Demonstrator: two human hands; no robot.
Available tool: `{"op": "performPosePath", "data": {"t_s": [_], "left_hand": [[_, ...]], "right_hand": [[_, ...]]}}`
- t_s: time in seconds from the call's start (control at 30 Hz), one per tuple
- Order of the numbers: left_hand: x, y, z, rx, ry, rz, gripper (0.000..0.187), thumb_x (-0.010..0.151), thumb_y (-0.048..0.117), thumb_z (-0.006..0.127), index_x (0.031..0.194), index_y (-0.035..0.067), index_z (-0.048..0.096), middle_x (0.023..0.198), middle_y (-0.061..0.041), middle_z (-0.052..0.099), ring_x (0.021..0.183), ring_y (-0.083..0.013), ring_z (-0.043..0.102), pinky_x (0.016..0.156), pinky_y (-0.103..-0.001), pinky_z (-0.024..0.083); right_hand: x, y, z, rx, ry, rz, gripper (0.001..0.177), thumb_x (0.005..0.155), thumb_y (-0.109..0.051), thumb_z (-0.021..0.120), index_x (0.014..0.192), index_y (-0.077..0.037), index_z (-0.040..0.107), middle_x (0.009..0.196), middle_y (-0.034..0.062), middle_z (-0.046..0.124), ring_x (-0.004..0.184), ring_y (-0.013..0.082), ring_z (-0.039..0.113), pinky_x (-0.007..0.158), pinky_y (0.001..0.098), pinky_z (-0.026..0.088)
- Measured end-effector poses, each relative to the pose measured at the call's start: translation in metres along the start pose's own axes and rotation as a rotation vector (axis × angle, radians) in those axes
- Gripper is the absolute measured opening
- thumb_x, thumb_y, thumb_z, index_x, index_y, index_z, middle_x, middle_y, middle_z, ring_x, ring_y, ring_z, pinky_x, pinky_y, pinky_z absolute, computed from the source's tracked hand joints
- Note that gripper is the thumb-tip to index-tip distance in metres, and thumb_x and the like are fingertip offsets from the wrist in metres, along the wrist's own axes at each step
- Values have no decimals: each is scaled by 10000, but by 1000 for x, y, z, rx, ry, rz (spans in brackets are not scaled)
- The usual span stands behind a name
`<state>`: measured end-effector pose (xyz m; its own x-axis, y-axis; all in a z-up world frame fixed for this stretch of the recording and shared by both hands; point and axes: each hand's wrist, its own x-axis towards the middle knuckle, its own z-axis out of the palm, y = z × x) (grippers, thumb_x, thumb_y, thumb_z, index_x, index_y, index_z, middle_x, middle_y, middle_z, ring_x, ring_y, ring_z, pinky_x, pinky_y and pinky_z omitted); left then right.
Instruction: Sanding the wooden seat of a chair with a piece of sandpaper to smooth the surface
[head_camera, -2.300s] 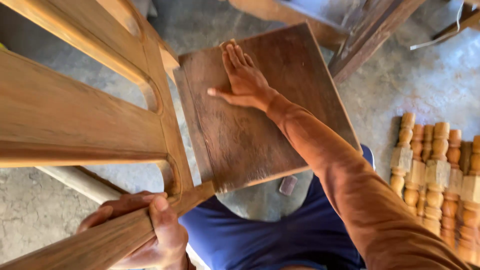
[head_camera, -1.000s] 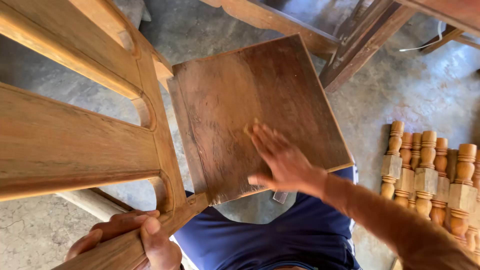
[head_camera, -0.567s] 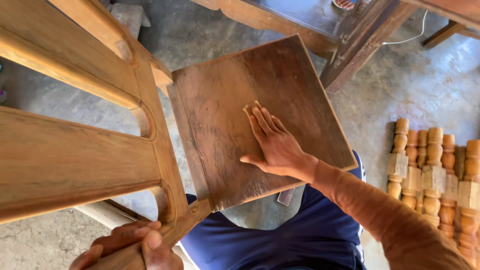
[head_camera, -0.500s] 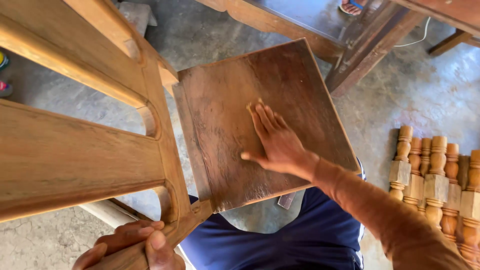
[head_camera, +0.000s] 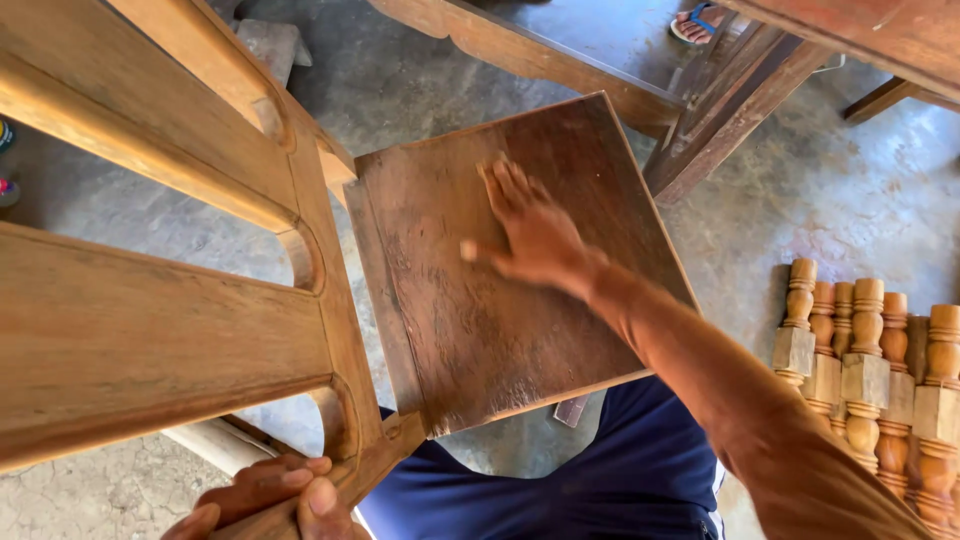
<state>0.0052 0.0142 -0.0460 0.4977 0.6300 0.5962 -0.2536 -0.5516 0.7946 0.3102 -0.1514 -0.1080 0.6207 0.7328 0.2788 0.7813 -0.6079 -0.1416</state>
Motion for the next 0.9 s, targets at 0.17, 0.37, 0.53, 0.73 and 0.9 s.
{"op": "performPosePath", "data": {"t_s": [0.17, 0.37, 0.53, 0.73, 0.9], "left_hand": [[-8, 4, -5, -163, -4, -97, 596, 859, 130, 595, 1337, 198, 247, 921, -40, 544, 793, -110, 563, 911, -292, 533], [-9, 4, 2, -205, 6, -102, 572, 894, 118, 565, 1376, 217, 272, 984, -18, 505, 810, -93, 535, 872, -254, 526], [-1, -5, -3, 18, -32, 74, 550, 864, 174, 575, 1278, 116, 217, 899, -12, 541, 754, -93, 575, 864, -237, 493], [4, 29, 10, -22, 54, -123, 496, 874, 158, 570, 1215, 88, 217, 870, -103, 523, 755, -154, 538, 889, -281, 482], [4, 19, 6, -33, 9, -38, 529, 873, 123, 575, 1266, 113, 221, 885, -61, 535, 774, -121, 560, 908, -278, 511]], "right_hand": [[42, 17, 21, -78, -16, 89, 971, 919, -694, 338, 1341, 180, 305, 1447, 318, 255, 1365, 441, 224, 1095, 450, 234], [-31, -24, -9, -41, -20, 21, 981, 887, -676, 394, 1399, 140, 209, 1488, 322, 160, 1380, 457, 228, 1112, 460, 245], [42, 18, 22, -105, -108, 109, 1040, 862, -782, 202, 1450, 69, 102, 1510, 280, 101, 1404, 413, 127, 1137, 435, 189], [-11, -21, 0, -43, -77, 98, 1057, 845, -775, 275, 1459, 56, 51, 1519, 287, 65, 1421, 395, 96, 1152, 436, 168], [-50, -35, -15, -61, -49, 21, 1011, 846, -712, 407, 1389, 124, 240, 1477, 309, 209, 1367, 446, 250, 1096, 448, 269]]}}
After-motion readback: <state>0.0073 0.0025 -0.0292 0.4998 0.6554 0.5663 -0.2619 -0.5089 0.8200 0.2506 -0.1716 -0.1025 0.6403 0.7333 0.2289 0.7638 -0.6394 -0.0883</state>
